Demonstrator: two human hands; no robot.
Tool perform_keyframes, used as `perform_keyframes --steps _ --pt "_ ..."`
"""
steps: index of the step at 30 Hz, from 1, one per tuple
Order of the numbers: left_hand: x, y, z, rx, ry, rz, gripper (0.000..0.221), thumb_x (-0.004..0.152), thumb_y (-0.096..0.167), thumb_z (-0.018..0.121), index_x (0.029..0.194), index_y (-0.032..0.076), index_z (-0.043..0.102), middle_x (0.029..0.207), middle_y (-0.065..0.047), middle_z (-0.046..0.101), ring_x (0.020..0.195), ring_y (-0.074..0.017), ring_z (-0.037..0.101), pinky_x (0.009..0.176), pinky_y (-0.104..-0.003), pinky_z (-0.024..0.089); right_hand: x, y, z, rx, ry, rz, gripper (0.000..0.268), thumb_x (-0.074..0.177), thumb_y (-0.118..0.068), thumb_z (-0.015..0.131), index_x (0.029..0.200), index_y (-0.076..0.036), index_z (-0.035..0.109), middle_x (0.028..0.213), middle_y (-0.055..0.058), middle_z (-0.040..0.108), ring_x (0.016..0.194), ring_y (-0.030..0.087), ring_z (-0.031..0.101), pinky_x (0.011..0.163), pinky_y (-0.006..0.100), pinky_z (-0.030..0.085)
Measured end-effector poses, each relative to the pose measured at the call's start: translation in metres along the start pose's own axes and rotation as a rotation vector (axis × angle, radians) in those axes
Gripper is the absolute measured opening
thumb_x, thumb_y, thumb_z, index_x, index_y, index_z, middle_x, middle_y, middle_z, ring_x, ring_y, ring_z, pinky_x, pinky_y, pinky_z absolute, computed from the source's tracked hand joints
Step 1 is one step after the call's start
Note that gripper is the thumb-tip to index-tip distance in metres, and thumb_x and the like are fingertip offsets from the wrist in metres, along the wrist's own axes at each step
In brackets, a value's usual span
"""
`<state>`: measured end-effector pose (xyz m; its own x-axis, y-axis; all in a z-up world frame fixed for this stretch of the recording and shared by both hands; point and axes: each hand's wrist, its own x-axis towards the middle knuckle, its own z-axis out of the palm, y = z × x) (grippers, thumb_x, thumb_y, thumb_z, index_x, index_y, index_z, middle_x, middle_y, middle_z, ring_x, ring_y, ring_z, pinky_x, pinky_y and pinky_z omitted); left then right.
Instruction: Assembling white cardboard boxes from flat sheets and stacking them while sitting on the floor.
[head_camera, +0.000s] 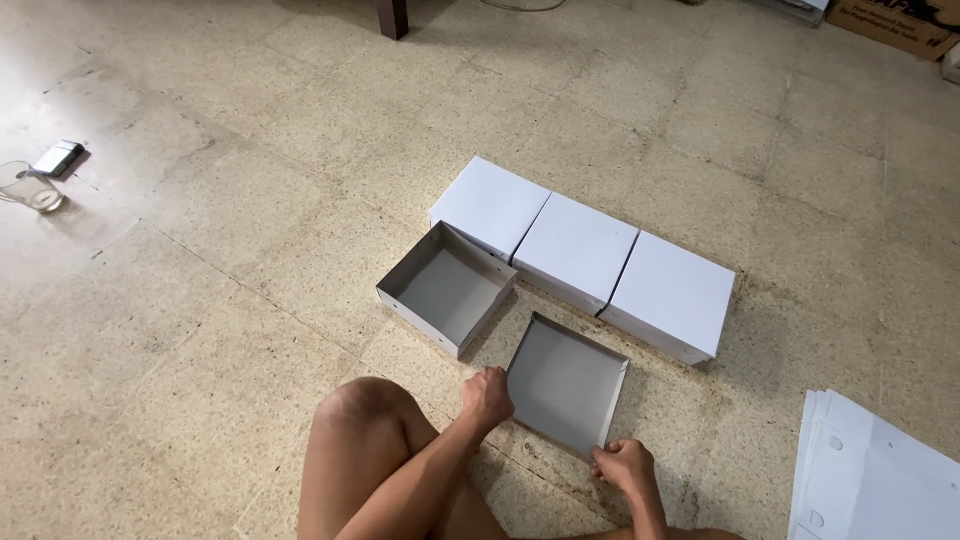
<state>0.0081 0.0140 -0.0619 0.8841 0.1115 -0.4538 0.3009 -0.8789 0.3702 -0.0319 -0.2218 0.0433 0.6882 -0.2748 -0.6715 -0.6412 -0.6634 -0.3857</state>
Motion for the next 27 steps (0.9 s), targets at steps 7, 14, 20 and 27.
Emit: perform_keyframes --steps 7,14,20,27 --pt "0.005 0.0 0.009 0.002 0.009 0.011 0.022 0.087 -0.014 0.048 0.083 0.005 0.06 0.058 0.003 0.05 0.046 -0.007 0.038 0.033 -0.023 0.028 0.014 0.004 0.013 -0.127 0.063 -0.034 0.019 0.077 -0.022 0.067 0.064 -0.012 0.058 0.059 0.005 0.079 0.062 0.013 0.074 0.064 0.029 0.055" --pt "0.007 0.004 0.008 0.05 -0.019 0.021 0.022 0.086 -0.012 0.055 0.078 0.008 0.057 0.059 0.003 0.047 0.05 -0.0076 0.036 0.036 -0.024 0.03 0.003 0.001 0.012 -0.075 0.084 -0.081 0.021 0.078 -0.018 0.066 0.062 -0.011 0.054 0.061 0.006 0.079 0.064 0.015 0.073 0.059 0.03 0.052" --pt "-0.005 0.004 -0.001 0.024 0.038 0.014 0.012 0.081 -0.005 0.055 0.079 0.007 0.058 0.059 0.003 0.045 0.048 -0.0079 0.034 0.036 -0.024 0.03 -0.007 0.0 0.006 0.02 0.037 -0.012 0.022 0.081 -0.022 0.067 0.065 -0.008 0.065 0.063 0.009 0.078 0.062 0.015 0.072 0.073 0.029 0.055" --pt "-0.001 -0.001 0.007 -0.116 0.077 0.08 0.028 0.077 -0.022 0.047 0.074 0.004 0.055 0.056 -0.001 0.048 0.046 -0.0114 0.039 0.032 -0.025 0.031 0.015 0.011 0.015 -0.076 0.066 -0.04 0.019 0.086 -0.018 0.071 0.069 -0.012 0.065 0.071 0.004 0.081 0.076 0.013 0.075 0.074 0.03 0.054"
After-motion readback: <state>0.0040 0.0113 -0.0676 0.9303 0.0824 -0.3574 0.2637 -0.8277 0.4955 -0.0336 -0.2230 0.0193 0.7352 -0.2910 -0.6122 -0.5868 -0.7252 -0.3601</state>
